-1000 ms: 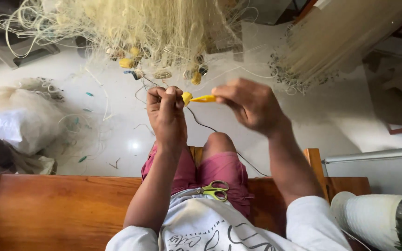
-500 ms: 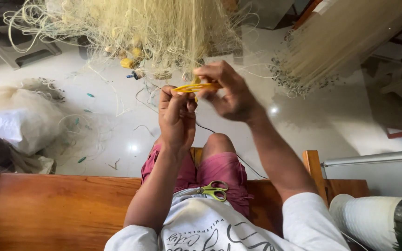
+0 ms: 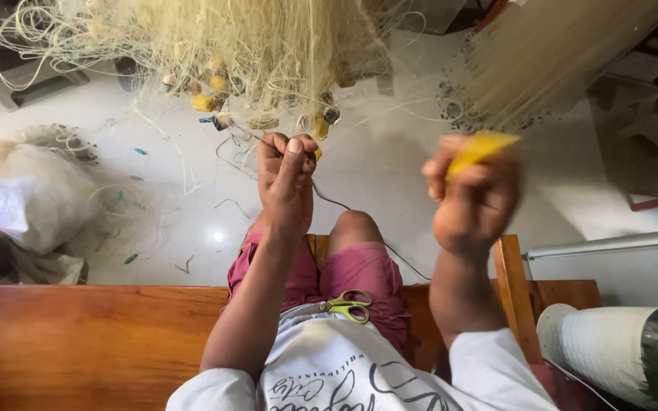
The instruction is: Repairing a fishing net by weaving twine with a shuttle and cutting it with scissors.
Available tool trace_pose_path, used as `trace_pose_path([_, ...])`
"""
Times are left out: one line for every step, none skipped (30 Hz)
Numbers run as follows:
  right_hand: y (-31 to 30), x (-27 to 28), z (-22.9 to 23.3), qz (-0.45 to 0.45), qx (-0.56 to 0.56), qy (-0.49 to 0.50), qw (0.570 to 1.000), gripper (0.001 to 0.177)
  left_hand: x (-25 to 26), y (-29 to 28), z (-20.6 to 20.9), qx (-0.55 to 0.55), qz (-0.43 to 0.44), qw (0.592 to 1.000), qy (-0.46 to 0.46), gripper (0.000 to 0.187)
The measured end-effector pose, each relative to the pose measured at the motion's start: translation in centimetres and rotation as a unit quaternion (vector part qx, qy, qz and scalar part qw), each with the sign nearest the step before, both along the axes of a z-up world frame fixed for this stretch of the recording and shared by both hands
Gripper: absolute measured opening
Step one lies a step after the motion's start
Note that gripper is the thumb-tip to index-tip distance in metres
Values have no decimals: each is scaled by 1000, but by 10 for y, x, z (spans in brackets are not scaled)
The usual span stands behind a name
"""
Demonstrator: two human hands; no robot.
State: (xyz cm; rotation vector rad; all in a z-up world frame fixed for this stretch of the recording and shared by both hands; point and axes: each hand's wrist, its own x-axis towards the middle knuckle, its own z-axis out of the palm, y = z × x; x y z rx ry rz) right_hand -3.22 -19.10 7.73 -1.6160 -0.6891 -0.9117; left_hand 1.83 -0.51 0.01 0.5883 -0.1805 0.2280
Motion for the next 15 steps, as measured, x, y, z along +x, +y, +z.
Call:
trace_pose_path([8, -7, 6, -1, 0, 1, 1000, 36, 2, 1, -2, 0, -1, 1000, 1, 20])
trace_pose_path([17, -14, 11, -53, -82, 67, 993, 29, 2, 3, -4, 5, -1, 1000, 1, 21])
trace_pose_path([25, -21, 17, -104, -163, 133, 972, 25, 3, 4, -6, 9, -1, 1000, 1, 22])
trace_pose_path([22, -21, 8, -104, -163, 134, 972, 25, 4, 5, -8, 10, -1, 1000, 2, 22])
trace_pose_path([20, -21, -2, -112, -199, 157, 961, 31, 5, 6, -10, 14, -2, 1000, 3, 23])
trace_pose_path([17, -21, -12, -121, -234, 180, 948, 38, 5, 7, -12, 18, -2, 1000, 3, 24])
trace_pose_path([21, -25, -20, -121, -234, 181, 948, 38, 4, 8, -9, 19, -3, 1000, 4, 24])
trace_pose_path([25, -28, -28, -123, -213, 209, 946, 32, 2, 8, -6, 25, 3, 1000, 12, 28])
trace_pose_path([28, -31, -36, -125, -192, 238, 944, 27, 0, 9, -3, 32, 8, 999, 21, 31])
trace_pose_path([36, -34, -45, -124, -191, 238, 944, 27, 4, 8, -8, 32, 9, 999, 21, 31])
trace_pose_path([43, -38, -55, -89, -141, 257, 952, 22, 7, 8, -12, 53, 21, 998, 17, 38])
trace_pose_path([50, -42, -64, -55, -91, 275, 956, 18, 10, 7, -17, 74, 32, 997, 14, 44])
trace_pose_path([60, -45, -62, -55, -90, 276, 955, 18, 9, 7, -13, 75, 32, 997, 15, 44])
trace_pose_path([69, -49, -59, -17, -65, 271, 960, 17, 9, 7, -9, 101, 44, 994, 19, 46])
trace_pose_path([78, -53, -57, 21, -40, 265, 963, 17, 8, 7, -5, 126, 57, 990, 24, 49])
